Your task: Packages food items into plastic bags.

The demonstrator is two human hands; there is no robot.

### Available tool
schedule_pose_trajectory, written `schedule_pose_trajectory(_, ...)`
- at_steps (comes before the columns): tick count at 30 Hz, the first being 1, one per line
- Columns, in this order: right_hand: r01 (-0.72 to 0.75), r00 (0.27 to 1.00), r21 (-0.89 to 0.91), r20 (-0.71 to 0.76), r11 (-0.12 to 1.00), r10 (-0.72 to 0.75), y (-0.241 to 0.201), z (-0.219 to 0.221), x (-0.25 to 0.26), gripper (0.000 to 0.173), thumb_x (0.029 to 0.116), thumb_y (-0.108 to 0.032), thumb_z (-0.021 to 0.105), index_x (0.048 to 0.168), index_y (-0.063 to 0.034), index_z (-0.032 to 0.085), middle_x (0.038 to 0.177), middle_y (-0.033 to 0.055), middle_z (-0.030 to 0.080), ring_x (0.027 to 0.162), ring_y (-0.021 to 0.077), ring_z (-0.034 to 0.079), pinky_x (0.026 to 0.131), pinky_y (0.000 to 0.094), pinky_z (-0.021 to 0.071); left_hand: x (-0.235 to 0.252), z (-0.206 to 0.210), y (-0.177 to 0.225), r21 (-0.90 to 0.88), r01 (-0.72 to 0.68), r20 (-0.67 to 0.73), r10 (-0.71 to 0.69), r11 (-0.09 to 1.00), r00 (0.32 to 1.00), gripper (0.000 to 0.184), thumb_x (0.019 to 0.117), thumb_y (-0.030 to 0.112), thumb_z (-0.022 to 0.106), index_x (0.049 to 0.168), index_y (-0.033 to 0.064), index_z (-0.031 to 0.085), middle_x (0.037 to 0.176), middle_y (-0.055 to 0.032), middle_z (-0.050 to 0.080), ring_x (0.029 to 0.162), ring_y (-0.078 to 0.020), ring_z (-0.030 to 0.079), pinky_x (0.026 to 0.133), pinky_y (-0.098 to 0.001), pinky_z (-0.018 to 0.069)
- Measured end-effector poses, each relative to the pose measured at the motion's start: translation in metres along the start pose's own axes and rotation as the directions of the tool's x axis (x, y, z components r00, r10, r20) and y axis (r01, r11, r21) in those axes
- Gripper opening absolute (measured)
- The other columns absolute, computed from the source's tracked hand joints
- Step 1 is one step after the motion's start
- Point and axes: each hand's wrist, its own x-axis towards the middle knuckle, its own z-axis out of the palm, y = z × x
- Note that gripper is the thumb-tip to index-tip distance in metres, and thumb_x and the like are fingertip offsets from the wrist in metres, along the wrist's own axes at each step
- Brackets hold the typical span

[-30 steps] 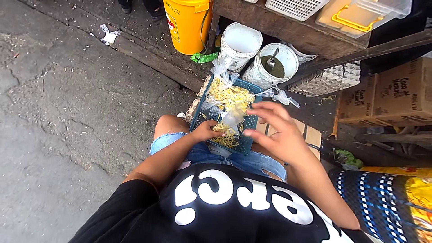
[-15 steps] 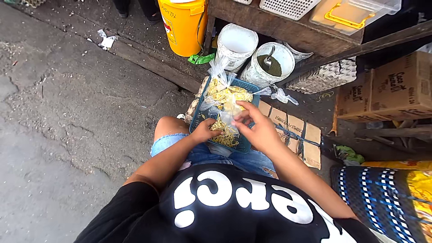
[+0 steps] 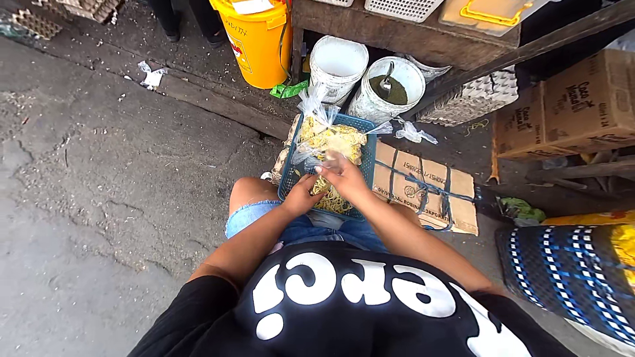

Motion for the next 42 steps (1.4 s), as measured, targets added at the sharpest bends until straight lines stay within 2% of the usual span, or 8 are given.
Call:
schedule_pose_trajectory(2, 0.046, 0.999, -0.029, -0.004, 0.999, -0.046, -0.006, -0.001, -0.001, 0.032, 0.1081, -0.022, 0.053, 0.129, -0.0016, 0.066, 0.116, 0.0135, 0.073, 0.107, 0.0215, 0.07, 0.099, 0.0438, 0.0531, -0.001, -0.001, 0.004, 0.049, 0.006, 0.03, -0.008, 0.999, 1.0, 0.051, 0.0952, 0.022, 0.07, 0.136, -0.0061, 0.059, 0.138, -0.0257, 0.059, 0.129, -0.0318, 0.058, 0.113, -0.0432, 0.0439)
schedule_pose_trajectory(9, 0.627, 0.777, -0.007, -0.057, 0.779, -0.627, -0.044, -0.051, -0.023, 0.04, 0.1104, -0.021, 0.043, 0.14, 0.0029, 0.058, 0.132, 0.0107, 0.069, 0.124, 0.0139, 0.064, 0.11, 0.0343, 0.0509, 0.005, -0.006, 0.009, -0.059, 0.228, 0.015, -0.227, 0.972, 0.974, 0.058, 0.0955, 0.02, 0.072, 0.146, 0.0002, 0.051, 0.139, -0.0228, 0.057, 0.112, -0.0243, 0.066, 0.092, -0.0342, 0.0571)
schedule_pose_trajectory(14, 0.538, 0.843, -0.097, 0.067, 0.837, -0.534, -0.049, -0.068, -0.026, 0.038, 0.11, -0.027, 0.043, 0.135, -0.008, 0.065, 0.13, 0.002, 0.069, 0.123, 0.0078, 0.063, 0.109, 0.0316, 0.0501, 0.008, -0.019, 0.025, -0.172, 0.199, 0.057, -0.192, 0.965, 0.98, 0.091, 0.0831, 0.02, 0.083, 0.157, 0.0022, 0.033, 0.154, -0.024, 0.043, 0.132, -0.0287, 0.055, 0.102, -0.0386, 0.0538)
schedule_pose_trajectory(19, 0.352, 0.915, -0.208, 0.282, 0.913, -0.288, -0.044, -0.067, -0.022, 0.037, 0.1098, -0.034, 0.047, 0.129, -0.0119, 0.07, 0.121, 0.0065, 0.073, 0.114, 0.0179, 0.068, 0.102, 0.0466, 0.0514, 0.006, -0.018, 0.053, -0.136, 0.03, 0.043, -0.024, 0.99, 0.999, 0.094, 0.0752, 0.031, 0.089, 0.149, -0.0032, 0.042, 0.15, -0.0258, 0.046, 0.138, -0.0285, 0.05, 0.113, -0.0394, 0.0448)
schedule_pose_trajectory(25, 0.302, 0.952, -0.016, -0.051, 0.953, -0.302, -0.042, -0.044, -0.032, 0.026, 0.1009, -0.033, 0.066, 0.105, -0.0092, 0.077, 0.097, 0.0024, 0.075, 0.089, 0.0087, 0.069, 0.084, 0.0369, 0.057, 0.002, 0.009, 0.061, -0.027, 0.059, -0.157, -0.063, 0.998, 0.986, 0.082, 0.0832, 0.035, 0.082, 0.143, -0.009, 0.047, 0.138, -0.0265, 0.057, 0.134, -0.0326, 0.053, 0.116, -0.0445, 0.0401)
schedule_pose_trajectory(31, 0.335, 0.938, 0.06, -0.12, 0.94, -0.326, -0.029, -0.04, -0.036, 0.023, 0.1034, -0.017, 0.06, 0.119, -0.0066, 0.074, 0.121, 0.0066, 0.072, 0.111, 0.0107, 0.068, 0.099, 0.0338, 0.0553, 0.008, 0.006, 0.059, -0.007, 0.109, -0.07, -0.109, 0.994, 0.992, 0.034, 0.0955, 0.014, 0.065, 0.121, -0.0081, 0.065, 0.115, -0.0209, 0.068, 0.107, -0.0212, 0.068, 0.099, -0.0368, 0.0533)
schedule_pose_trajectory(37, 0.416, 0.873, 0.087, -0.318, 0.905, -0.371, -0.021, -0.041, -0.032, 0.025, 0.0822, -0.011, 0.085, 0.078, -0.0046, 0.061, 0.104, 0.008, 0.067, 0.097, 0.0121, 0.063, 0.082, 0.0284, 0.0547, 0.008, -0.004, 0.046, 0.043, 0.209, 0.077, -0.212, 0.977, 0.974, 0.035, 0.0982, 0.012, 0.063, 0.128, -0.0069, 0.06, 0.119, -0.0208, 0.069, 0.112, -0.0222, 0.068, 0.103, -0.0384, 0.0515)
schedule_pose_trajectory(42, 0.501, 0.865, 0.313, -0.22, 0.807, -0.452, -0.028, -0.061, -0.035, 0.069, 0.0743, -0.012, 0.089, 0.134, -0.0123, 0.054, 0.132, 0.0026, 0.059, 0.112, 0.0129, 0.063, 0.09, 0.0303, 0.057, 0.008, -0.005, 0.033, -0.067, 0.311, 0.107, -0.303, 0.948, 0.947, 0.037, 0.0927, 0.006, 0.068, 0.127, -0.0054, 0.061, 0.116, -0.0169, 0.07, 0.106, -0.0165, 0.068, 0.099, -0.0337, 0.0538)
